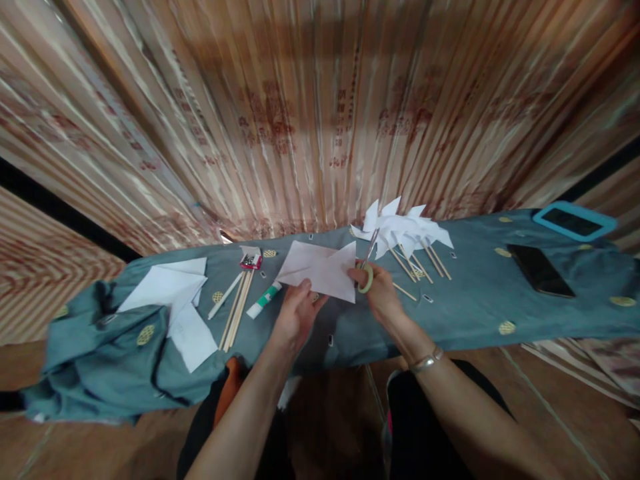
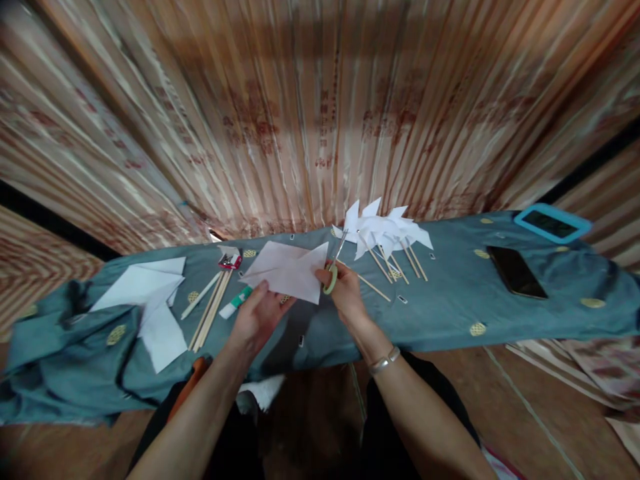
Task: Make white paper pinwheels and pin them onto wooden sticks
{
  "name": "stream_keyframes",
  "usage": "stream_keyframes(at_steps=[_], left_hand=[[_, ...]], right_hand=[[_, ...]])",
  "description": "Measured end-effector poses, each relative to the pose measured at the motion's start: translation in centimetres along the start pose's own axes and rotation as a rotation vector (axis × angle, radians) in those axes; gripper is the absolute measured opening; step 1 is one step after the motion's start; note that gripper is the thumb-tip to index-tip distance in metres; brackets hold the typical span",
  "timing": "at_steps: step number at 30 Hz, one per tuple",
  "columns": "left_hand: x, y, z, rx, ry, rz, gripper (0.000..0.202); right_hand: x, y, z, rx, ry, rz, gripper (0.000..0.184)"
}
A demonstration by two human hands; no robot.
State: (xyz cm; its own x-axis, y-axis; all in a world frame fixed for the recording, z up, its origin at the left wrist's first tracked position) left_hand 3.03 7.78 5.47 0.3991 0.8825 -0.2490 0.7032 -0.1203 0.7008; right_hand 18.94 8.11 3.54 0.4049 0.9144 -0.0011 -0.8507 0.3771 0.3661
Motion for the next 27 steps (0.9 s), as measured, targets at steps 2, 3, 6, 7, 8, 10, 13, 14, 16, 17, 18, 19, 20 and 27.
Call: stream_keyframes(at_steps=[2, 3, 6, 7, 8, 10, 13, 14, 16, 17, 18, 19, 20, 27], left_hand=[[0.2, 0.4, 0.1, -0.02, 0.045, -0.028, 0.041], [0.4, 0.4, 0.1, -0.032, 0.07, -0.056, 0.04], [1.0, -0.1, -0.2, -0.052, 0.128, -0.193, 0.04], [1.2, -0.4, -0.4, -0.055, 0.139, -0.239, 0.039], [1.4, -0.7, -0.5, -0.055, 0.15, -0.275, 0.037], [1.8, -1.2, -0.9, -0.049, 0.183, -0.32, 0.033], [2.3, -1.7, -1.7, -0.046, 0.24, -0.346, 0.031], [2.5, -1.8, -2.0, -0.053, 0.25, -0.353, 0.031], [2.9, -1.8, -2.3, -0.068, 0.26, -0.358, 0.03], [3.1, -1.7, -2.4, -0.07, 0.263, -0.359, 0.03], [3.3, -1.6, -2.5, -0.066, 0.27, -0.359, 0.03], [3.5, -1.5, -2.5, -0.055, 0.276, -0.357, 0.029], [3.7, -1.4, -2.5, -0.04, 0.282, -0.357, 0.028], [4.7, -1.3, -1.9, 0.0, 0.273, -0.36, 0.033]], right_hand=[[-0.1, 0.7, 0.1, -0.062, -0.016, 0.022, 0.036], [-0.1, 1.0, 0.1, -0.098, -0.023, 0.041, 0.037], [-0.2, 1.5, -0.3, -0.181, -0.042, 0.121, 0.042], [-0.2, 1.5, -0.5, -0.199, -0.052, 0.142, 0.043], [-0.2, 1.4, -0.7, -0.219, -0.06, 0.161, 0.044], [-0.4, 0.8, -1.1, -0.273, -0.059, 0.204, 0.045], [-1.1, -0.4, -1.8, -0.368, 0.003, 0.332, 0.05], [-1.4, -0.8, -2.1, -0.38, 0.031, 0.379, 0.051], [-2.1, -1.5, -2.6, -0.381, 0.104, 0.491, 0.05], [-2.5, -1.8, -2.9, -0.37, 0.15, 0.548, 0.049], [-2.9, -1.9, -3.2, -0.354, 0.194, 0.605, 0.048], [-3.3, -2.0, -3.5, -0.335, 0.235, 0.658, 0.048], [-3.7, -2.0, -3.7, -0.315, 0.269, 0.704, 0.049], [-4.2, -1.6, -3.7, -0.32, 0.345, 0.841, 0.05]])
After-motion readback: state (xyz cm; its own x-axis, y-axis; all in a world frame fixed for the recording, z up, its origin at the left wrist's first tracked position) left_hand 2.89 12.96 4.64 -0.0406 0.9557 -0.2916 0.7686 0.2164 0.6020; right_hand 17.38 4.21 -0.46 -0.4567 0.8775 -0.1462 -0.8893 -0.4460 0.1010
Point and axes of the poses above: each hand's wrist, its own x-axis towards the middle knuckle, its own y-axis out of the palm, z = x × y, the point moved 2 cm from there along x, towards the middle knuckle, and after that the axes turned 8 degrees about -y, right-handed, at the moved point
